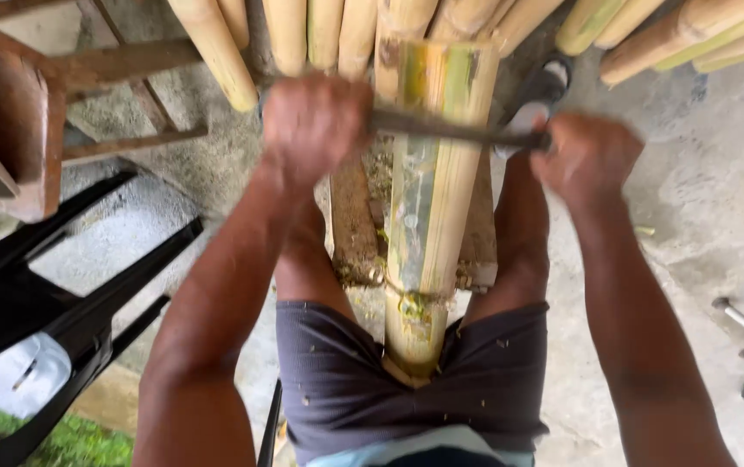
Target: Scraping and cleaning the outer layer of a bamboo pole with a metal tool.
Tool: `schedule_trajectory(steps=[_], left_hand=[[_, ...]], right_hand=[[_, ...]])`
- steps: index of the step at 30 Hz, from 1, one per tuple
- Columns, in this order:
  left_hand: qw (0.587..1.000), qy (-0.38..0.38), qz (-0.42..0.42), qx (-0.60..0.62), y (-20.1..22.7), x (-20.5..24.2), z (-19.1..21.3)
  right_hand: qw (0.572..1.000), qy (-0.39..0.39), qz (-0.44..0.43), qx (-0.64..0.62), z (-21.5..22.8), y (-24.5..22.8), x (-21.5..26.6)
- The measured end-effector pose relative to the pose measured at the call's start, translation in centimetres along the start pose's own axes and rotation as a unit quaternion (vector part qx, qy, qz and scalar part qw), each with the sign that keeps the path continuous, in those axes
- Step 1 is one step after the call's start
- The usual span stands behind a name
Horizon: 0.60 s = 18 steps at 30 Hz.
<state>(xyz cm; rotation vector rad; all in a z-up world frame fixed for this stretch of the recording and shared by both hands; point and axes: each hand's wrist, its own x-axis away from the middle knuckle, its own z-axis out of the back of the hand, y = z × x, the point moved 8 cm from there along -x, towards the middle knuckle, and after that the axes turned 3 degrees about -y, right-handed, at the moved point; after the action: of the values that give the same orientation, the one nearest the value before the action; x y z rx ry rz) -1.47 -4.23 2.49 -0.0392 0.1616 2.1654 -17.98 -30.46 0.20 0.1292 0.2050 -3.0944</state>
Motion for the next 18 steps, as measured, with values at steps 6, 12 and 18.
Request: schedule_trajectory(steps=[6, 12, 18], left_hand=[[0.996, -0.054, 0.067, -0.004, -3.3, -5.3, 0.4], [1.0, -0.01, -0.005, 0.012, 0.2, 0.1, 0.2], [0.991, -0.129, 0.027, -0.024, -1.5, -2.9, 0.2]], right_hand=[[0.998, 0.053, 0.014, 0.008, 0.1, 2.3, -5.4], [0.999, -0.009, -0.037, -0.035, -1.5, 0.5, 0.6], [0.998, 0.018, 0.004, -0.055, 1.4, 0.1, -3.3]])
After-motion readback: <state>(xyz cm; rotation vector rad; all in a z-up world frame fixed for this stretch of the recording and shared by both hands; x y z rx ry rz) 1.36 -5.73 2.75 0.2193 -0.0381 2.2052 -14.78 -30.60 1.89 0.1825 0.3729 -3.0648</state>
